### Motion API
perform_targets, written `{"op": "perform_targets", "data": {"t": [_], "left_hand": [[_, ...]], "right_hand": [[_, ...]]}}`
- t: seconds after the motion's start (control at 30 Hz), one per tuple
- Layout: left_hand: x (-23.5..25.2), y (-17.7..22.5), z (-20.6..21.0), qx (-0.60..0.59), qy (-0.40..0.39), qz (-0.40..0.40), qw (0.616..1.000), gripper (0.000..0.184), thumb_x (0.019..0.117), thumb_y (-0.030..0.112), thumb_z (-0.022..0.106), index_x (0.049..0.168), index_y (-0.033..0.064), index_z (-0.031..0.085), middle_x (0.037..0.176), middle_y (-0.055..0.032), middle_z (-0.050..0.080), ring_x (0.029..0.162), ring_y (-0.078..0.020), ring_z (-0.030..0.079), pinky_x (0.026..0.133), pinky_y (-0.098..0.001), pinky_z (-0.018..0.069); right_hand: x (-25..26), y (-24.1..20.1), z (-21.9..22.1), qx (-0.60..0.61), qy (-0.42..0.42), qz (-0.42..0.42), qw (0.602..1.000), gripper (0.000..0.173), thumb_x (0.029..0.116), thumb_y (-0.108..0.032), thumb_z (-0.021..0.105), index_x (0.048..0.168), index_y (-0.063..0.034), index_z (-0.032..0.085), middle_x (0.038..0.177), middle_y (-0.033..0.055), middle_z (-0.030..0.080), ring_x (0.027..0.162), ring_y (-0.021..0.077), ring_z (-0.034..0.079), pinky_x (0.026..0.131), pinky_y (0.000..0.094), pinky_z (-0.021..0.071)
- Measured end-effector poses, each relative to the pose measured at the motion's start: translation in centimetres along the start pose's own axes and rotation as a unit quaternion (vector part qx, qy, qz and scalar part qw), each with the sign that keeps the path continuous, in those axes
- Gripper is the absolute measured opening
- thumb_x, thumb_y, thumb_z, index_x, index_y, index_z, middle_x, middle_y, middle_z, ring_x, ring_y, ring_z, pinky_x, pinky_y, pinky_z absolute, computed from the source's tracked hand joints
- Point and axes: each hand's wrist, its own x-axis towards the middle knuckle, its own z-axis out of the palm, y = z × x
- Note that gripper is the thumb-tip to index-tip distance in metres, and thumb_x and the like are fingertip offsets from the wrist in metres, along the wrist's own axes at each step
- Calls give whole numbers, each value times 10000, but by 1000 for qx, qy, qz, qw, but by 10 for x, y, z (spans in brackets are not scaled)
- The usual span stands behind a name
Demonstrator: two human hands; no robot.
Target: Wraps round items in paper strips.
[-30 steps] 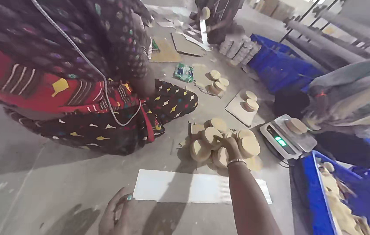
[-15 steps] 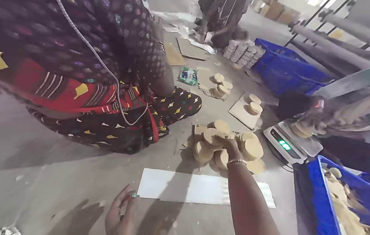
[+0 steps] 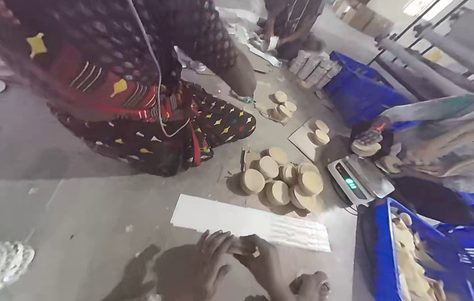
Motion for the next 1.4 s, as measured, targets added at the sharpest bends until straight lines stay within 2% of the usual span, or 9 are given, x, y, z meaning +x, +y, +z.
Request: {"op": "perform_targets", "data": {"t": [0.17,0.43,0.53,0.6,0.77,0.97,1.1,1.27,1.4], "left_hand": [[-4,14,11,22,-323,-106,940,551,1042,250,576,1535,41,445,1514,-233,503,1456,-404,421,1249,-572,189],[-15,17,-18,-17,-248,-158,956,551,946,156,710,1422,-55,529,1456,-272,541,1433,-431,438,1256,-549,189],[-20,29,3,50,-316,-151,935,729,951,237,723,1565,32,386,1576,-229,429,1513,-405,323,1264,-574,98],[-11,28,11,55,-297,-181,936,567,1000,209,653,1503,14,478,1524,-246,485,1491,-426,352,1273,-538,132],[-21,12,-2,-38,-131,-173,975,484,804,-17,760,1255,-105,607,1248,-293,648,1266,-470,570,1213,-617,259],[1,26,-1,53,-346,-211,913,589,1009,190,627,1536,21,425,1587,-221,412,1532,-394,280,1270,-569,96],[-7,13,-12,-15,-270,-227,936,502,905,-29,652,1396,-40,547,1421,-250,570,1422,-408,449,1261,-587,105],[-9,20,-4,29,-340,-239,909,648,976,186,676,1546,44,404,1597,-207,397,1518,-392,306,1224,-629,191],[2,19,-8,22,-334,-267,904,541,974,66,643,1485,23,470,1536,-229,465,1493,-390,351,1254,-569,162]], "right_hand": [[-58,51,87,61,32,-5,998,376,717,43,760,1082,111,700,989,240,726,886,369,724,807,529,584],[-53,68,71,187,59,-110,974,386,704,-101,843,1021,81,722,1023,203,740,966,287,719,900,427,572],[-59,66,70,165,-58,-3,985,498,777,-48,818,1226,100,660,1159,261,698,1088,358,682,992,483,528],[-52,64,74,167,-90,44,981,578,797,-42,828,1313,91,604,1184,270,692,1090,365,686,992,495,530],[-45,67,69,208,25,-94,973,404,706,-34,849,1081,62,731,1072,213,732,1025,343,701,921,498,561],[-39,76,86,205,-52,-19,977,489,735,-15,838,1179,101,666,1156,257,692,1078,345,683,973,481,547],[-37,71,83,233,7,-101,967,393,696,-7,831,1055,106,717,1040,223,736,978,316,714,910,469,561],[-40,75,91,217,-45,-63,973,420,715,46,793,1119,104,697,1149,249,705,1101,361,676,989,503,533],[-30,87,105,253,-5,-84,964,381,734,23,794,1093,105,697,1065,209,738,965,262,731,897,422,592]]}}
